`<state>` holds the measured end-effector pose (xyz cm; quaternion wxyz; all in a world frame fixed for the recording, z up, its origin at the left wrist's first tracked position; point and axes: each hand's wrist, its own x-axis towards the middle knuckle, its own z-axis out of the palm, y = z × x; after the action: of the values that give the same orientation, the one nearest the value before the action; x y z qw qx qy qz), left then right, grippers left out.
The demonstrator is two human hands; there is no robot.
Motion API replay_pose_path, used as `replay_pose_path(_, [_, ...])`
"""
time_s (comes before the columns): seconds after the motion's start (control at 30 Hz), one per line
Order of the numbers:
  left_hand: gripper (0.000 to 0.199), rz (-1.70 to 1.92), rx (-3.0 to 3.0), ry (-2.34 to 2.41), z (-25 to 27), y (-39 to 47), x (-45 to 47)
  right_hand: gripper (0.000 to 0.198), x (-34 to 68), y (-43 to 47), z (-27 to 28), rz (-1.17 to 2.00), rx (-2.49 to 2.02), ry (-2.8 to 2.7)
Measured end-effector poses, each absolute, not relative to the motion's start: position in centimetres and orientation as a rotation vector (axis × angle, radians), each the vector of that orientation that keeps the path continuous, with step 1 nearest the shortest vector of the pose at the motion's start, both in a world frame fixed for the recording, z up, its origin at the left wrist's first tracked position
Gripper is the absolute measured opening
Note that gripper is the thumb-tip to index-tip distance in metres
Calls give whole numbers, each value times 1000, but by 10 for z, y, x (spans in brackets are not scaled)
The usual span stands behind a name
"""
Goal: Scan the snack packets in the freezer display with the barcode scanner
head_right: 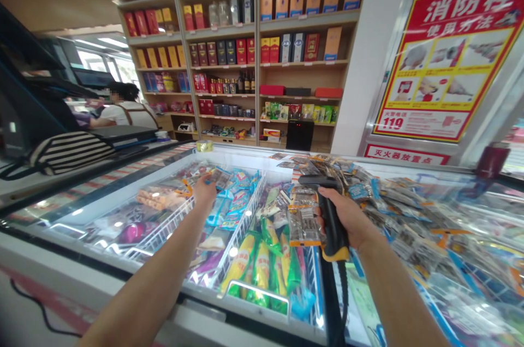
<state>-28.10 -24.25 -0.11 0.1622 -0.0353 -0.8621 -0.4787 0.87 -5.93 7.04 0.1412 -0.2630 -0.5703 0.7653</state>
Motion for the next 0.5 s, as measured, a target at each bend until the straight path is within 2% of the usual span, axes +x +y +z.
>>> replay_pose_path(0.2, [46,-1153,-242,-2335,21,-229,-239,21,15,-46,73,2116,-763,-1649])
replay_pose_path(0.33, [41,-1293,-975,-2295,13,-184,-164,20,15,-46,72,2127,-763,-1663])
replay_pose_path(0.4, [52,-1387,-1298,-2323,2,-164,-127,20,15,-46,71,2146,-752,-1659])
replay_pose_path(0.5, [66,-1313,-1445,-2411,-11,-150,-104,19,17,-46,74,2143,-768,-1641])
